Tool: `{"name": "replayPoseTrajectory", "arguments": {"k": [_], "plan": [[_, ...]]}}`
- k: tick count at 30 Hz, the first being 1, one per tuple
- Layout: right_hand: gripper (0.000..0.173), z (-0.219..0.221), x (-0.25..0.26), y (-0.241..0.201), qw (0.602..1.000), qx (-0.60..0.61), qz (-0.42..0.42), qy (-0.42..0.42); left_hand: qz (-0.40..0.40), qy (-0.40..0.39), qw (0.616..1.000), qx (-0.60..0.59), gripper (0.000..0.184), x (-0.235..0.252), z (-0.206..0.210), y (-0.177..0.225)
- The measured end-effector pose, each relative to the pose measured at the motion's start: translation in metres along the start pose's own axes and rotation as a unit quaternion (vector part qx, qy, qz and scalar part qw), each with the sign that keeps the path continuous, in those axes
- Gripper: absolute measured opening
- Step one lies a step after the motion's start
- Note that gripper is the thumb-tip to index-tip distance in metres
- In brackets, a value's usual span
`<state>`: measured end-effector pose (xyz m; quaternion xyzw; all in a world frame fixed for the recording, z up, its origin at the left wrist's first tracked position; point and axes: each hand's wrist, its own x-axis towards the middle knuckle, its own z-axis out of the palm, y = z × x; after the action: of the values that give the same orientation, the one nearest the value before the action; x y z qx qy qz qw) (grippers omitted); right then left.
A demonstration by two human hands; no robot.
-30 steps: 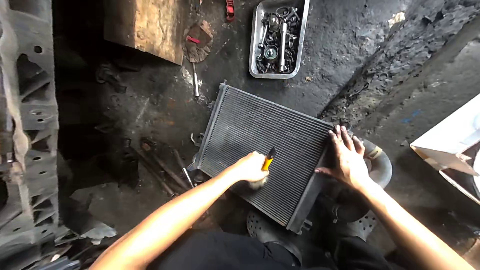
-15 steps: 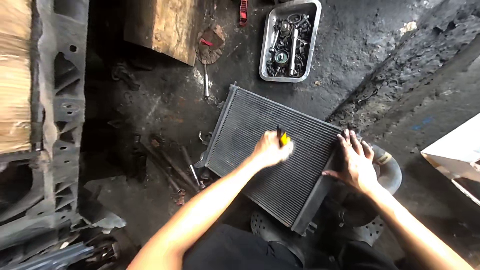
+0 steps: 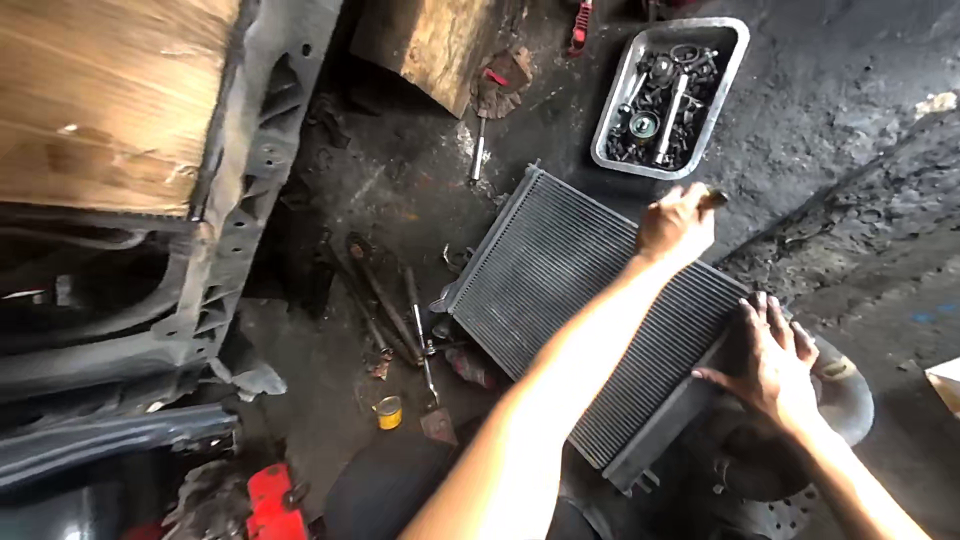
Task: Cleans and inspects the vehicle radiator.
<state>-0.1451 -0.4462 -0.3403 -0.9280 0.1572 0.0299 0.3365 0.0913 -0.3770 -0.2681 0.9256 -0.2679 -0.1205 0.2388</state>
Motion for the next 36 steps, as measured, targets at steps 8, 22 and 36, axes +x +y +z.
{"name": "replayPoseTrajectory", "arguments": {"k": [8,22,36], "plan": [[0.138,-0.003,0.000,-0.003,1.000,-0.010,0.005,-0.002,0.019,-0.390,0.919,0.053,0.033,-0.135,-0.074,-0.033],[0.137,-0.002,-0.003,-0.003,1.000,-0.021,0.004,-0.004,-0.133,-0.018,0.987,0.092,0.036,0.024,-0.129,-0.133],[0.137,-0.002,-0.001,-0.004,1.000,-0.028,0.004,-0.001,-0.160,0.050,0.986,0.016,0.030,0.007,-0.071,-0.079]]}}
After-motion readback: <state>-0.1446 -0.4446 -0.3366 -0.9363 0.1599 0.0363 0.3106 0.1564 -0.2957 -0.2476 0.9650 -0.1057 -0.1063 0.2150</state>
